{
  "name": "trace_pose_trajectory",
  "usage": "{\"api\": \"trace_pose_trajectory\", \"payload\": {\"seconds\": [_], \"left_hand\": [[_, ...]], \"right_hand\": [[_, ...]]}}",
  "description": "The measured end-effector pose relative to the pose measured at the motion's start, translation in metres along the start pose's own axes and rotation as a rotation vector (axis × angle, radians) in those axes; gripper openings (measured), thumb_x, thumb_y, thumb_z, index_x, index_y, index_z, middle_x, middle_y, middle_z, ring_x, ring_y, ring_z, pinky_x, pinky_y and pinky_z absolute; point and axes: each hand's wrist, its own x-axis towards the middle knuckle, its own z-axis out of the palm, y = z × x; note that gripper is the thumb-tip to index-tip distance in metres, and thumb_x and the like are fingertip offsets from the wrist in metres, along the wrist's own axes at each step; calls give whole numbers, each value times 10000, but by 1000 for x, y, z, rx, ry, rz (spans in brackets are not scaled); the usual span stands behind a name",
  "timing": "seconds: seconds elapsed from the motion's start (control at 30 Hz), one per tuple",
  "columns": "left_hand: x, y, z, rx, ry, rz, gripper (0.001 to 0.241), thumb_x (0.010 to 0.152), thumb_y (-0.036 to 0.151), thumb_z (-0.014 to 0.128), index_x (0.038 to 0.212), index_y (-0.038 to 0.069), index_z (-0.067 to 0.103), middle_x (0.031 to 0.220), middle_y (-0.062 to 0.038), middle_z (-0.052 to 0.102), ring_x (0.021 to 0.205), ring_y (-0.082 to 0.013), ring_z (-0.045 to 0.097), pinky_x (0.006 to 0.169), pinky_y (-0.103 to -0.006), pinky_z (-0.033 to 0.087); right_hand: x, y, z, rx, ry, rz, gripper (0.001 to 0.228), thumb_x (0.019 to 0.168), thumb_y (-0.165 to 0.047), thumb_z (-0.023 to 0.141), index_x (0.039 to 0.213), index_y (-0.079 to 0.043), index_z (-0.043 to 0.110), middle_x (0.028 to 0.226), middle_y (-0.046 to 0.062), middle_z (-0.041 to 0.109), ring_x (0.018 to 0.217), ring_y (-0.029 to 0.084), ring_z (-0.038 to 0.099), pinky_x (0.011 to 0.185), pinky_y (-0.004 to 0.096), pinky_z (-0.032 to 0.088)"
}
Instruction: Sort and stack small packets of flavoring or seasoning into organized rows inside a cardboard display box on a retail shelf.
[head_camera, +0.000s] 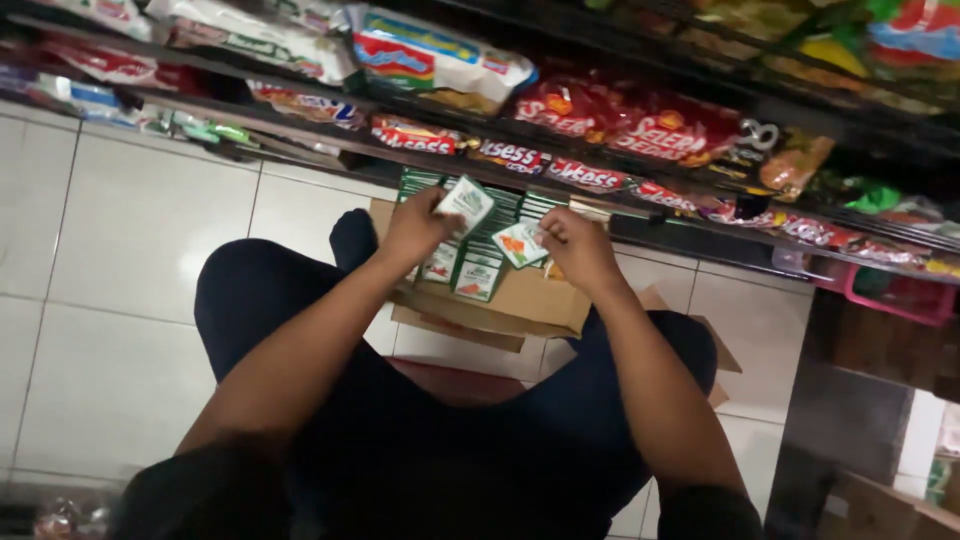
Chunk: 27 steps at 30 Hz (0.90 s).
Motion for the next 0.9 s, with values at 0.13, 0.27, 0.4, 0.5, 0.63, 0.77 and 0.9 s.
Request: {"api": "trace_pose_trajectory", "payload": {"seconds": [0.13, 0.27, 0.4, 0.5, 0.63, 0.77, 0.9], "left_hand": [[-3, 2, -3, 62, 127, 74, 307, 842, 204, 811, 1040, 14, 673, 908, -135, 731, 807, -212, 698, 742, -356, 547], [-4, 1, 5, -34, 69, 46, 282, 849, 203, 787, 1014, 26, 640, 896, -121, 722, 801, -206, 677, 734, -354, 537], [-6, 9, 7, -28, 42, 66, 285, 839, 212, 786, 1009, 36, 640, 889, -109, 728, 777, -200, 686, 732, -350, 539], [-3, 2, 11, -24, 26, 90, 278, 838, 209, 779, 1009, 38, 640, 889, -100, 735, 784, -192, 705, 736, -344, 542], [-5, 10, 11, 17, 2, 25, 285, 835, 216, 790, 989, 32, 635, 847, -121, 721, 756, -223, 686, 720, -358, 537], [-6, 12, 12, 6, -3, 60, 283, 841, 219, 786, 995, 38, 633, 864, -117, 724, 775, -224, 701, 728, -356, 537], [-7, 11, 14, 13, 5, 86, 288, 836, 212, 788, 1000, 33, 632, 870, -125, 724, 782, -233, 702, 732, -357, 535]], "right_hand": [[-5, -2, 35, -34, -217, 67, 84, 938, -114, 719, 978, -73, 657, 825, 73, 736, 760, 160, 718, 690, 331, 551], [-9, 12, 79, -342, -446, -26, 77, 872, -165, 732, 907, -109, 692, 866, 117, 738, 851, 294, 728, 731, 420, 543], [-13, 17, 105, -554, -575, 17, 110, 862, -209, 725, 929, -124, 705, 911, 164, 725, 908, 368, 712, 777, 492, 541], [-17, 16, 109, -587, -587, 53, 105, 914, -169, 667, 1008, -131, 693, 931, 194, 725, 922, 376, 723, 795, 517, 549], [-17, 25, 112, -579, -523, 48, 156, 875, -184, 685, 1021, -137, 717, 962, 193, 731, 949, 383, 714, 807, 521, 554], [-17, 24, 113, -667, -537, 29, 244, 862, -163, 672, 1100, -167, 722, 984, 186, 732, 965, 379, 709, 821, 517, 559], [-19, 24, 114, -674, -513, -38, 268, 885, -107, 618, 1123, -166, 727, 1015, 155, 749, 983, 359, 717, 827, 510, 568]]}}
